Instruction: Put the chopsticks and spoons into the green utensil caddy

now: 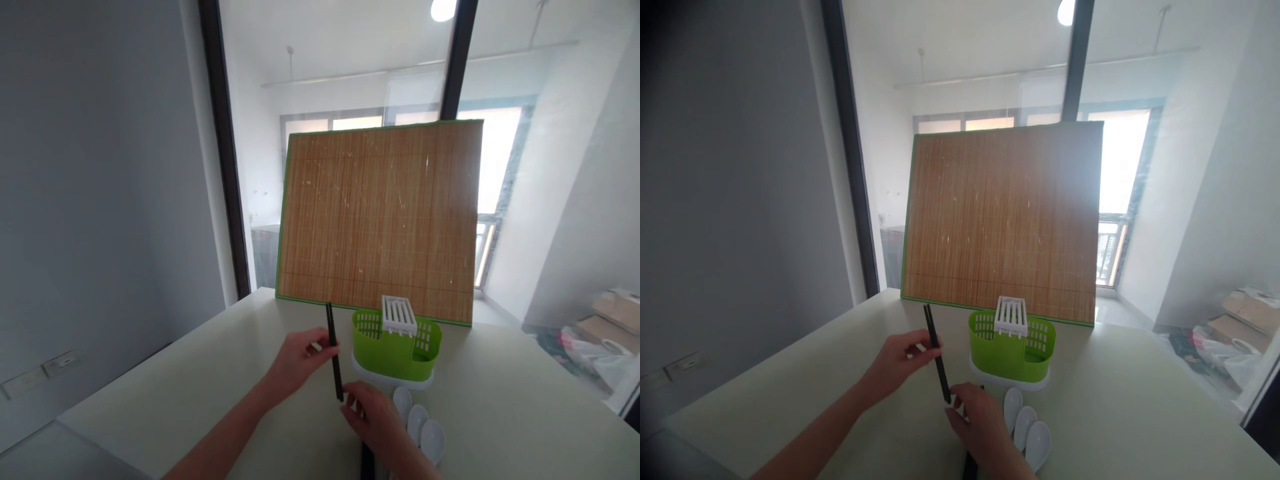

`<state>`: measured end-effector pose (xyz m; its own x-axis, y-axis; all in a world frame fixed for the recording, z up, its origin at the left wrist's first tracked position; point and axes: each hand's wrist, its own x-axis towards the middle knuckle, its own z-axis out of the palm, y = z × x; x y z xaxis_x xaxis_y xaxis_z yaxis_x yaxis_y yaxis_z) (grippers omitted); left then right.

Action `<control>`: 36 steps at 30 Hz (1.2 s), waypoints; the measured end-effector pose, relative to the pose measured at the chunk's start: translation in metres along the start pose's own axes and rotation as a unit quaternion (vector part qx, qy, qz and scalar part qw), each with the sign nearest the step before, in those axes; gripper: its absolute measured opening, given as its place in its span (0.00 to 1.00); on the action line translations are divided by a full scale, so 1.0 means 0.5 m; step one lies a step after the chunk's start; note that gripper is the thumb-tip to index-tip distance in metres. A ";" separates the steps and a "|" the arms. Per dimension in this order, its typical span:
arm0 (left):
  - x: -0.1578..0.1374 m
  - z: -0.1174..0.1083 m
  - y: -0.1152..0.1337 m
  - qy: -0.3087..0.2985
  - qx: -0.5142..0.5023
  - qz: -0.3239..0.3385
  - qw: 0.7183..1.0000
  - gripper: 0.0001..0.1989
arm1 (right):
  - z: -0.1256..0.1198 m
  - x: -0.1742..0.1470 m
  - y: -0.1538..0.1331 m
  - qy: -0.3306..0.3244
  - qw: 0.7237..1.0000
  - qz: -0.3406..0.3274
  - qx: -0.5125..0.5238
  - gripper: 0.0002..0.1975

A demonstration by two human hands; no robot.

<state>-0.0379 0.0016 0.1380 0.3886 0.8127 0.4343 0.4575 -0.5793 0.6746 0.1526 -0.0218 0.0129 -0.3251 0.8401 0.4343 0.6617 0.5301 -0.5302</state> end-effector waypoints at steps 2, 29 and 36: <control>0.053 -0.037 0.016 0.059 -0.019 0.033 0.998 0.15 | -0.028 -0.003 0.001 0.032 0.999 0.002 0.006 0.12; 0.386 0.209 -0.132 -0.156 0.002 -0.026 0.987 0.13 | -0.005 -0.046 0.037 0.091 0.943 -0.127 -0.294 0.06; 0.383 0.212 -0.130 -0.146 0.036 -0.018 0.988 0.14 | 0.002 -0.041 0.042 0.115 0.937 -0.131 -0.301 0.07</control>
<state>0.0914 0.1878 0.1142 0.5808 0.7858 0.2127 0.5270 -0.5620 0.6376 0.1723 -0.0275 -0.0079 -0.4210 0.6059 0.6750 0.8637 0.4952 0.0942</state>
